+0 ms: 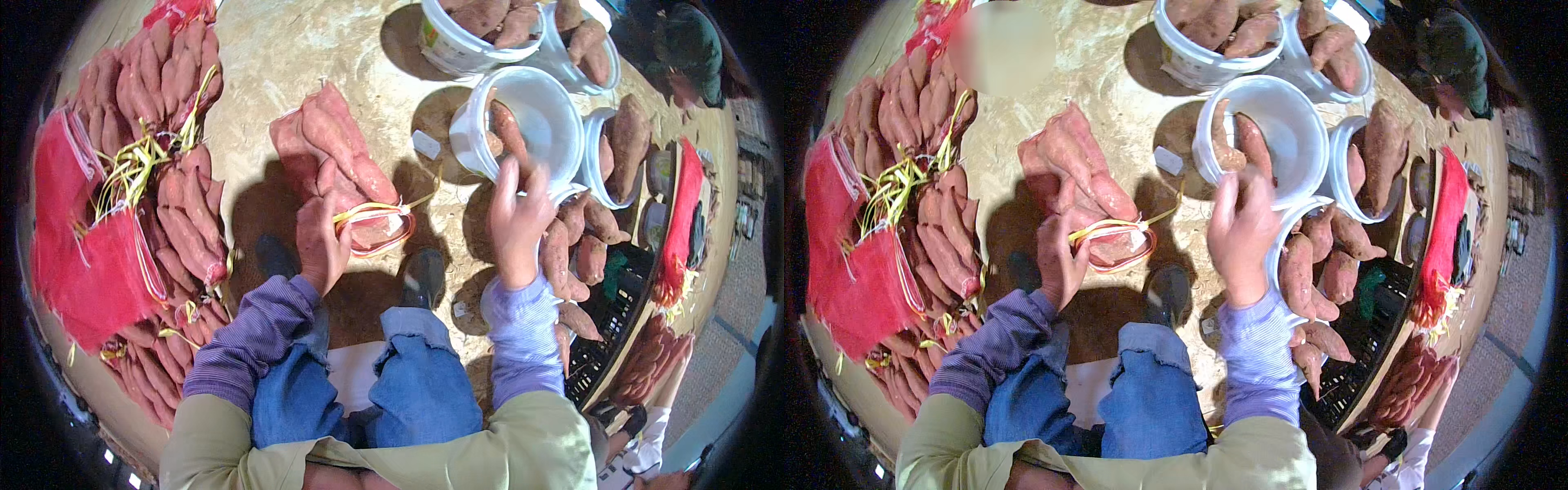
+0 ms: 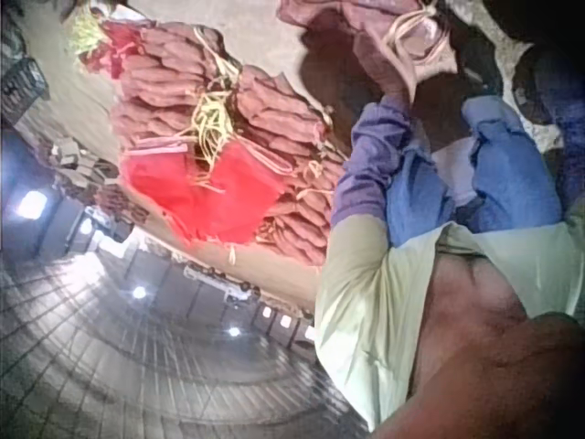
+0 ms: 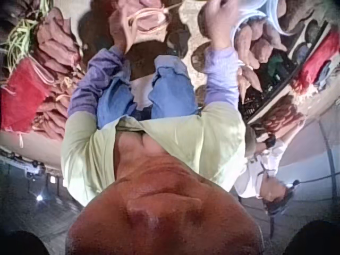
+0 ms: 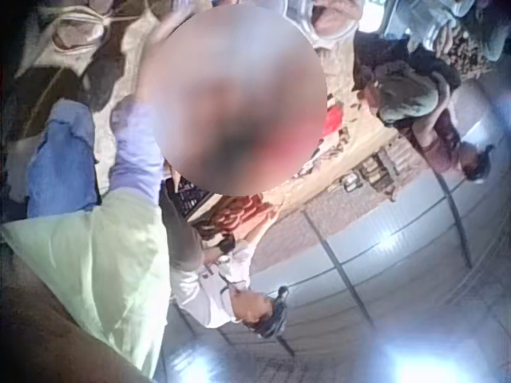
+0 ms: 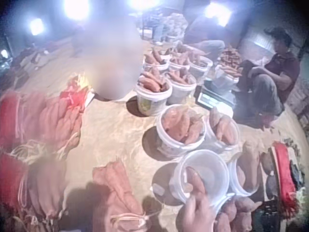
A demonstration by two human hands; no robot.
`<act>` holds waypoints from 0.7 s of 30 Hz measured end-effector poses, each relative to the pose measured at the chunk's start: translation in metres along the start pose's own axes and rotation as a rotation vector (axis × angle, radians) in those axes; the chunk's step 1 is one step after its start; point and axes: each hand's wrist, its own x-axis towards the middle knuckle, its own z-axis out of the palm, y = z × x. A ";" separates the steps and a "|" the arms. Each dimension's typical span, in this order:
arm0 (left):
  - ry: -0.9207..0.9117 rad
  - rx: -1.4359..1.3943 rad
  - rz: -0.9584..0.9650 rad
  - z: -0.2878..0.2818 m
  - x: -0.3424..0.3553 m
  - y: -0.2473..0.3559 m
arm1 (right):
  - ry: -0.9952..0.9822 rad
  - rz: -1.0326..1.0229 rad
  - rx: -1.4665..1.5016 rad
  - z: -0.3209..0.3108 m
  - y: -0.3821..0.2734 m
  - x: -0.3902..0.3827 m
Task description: The person sits on the ground and repeatedly ties bundles of sweet potatoes together using yellow plastic ties. They pick up a bundle, wrap the tie around it, and secure it before placing it aside.
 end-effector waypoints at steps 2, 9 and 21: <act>-0.167 -0.197 0.007 0.000 0.006 0.013 | -0.128 -0.085 -0.222 -0.005 0.048 0.047; -0.145 -0.365 -0.061 0.004 0.001 0.013 | -0.765 -0.107 -0.042 0.057 0.144 0.078; -0.219 -0.352 -0.105 0.000 0.003 0.024 | -0.719 0.958 0.924 -0.085 -0.044 -0.021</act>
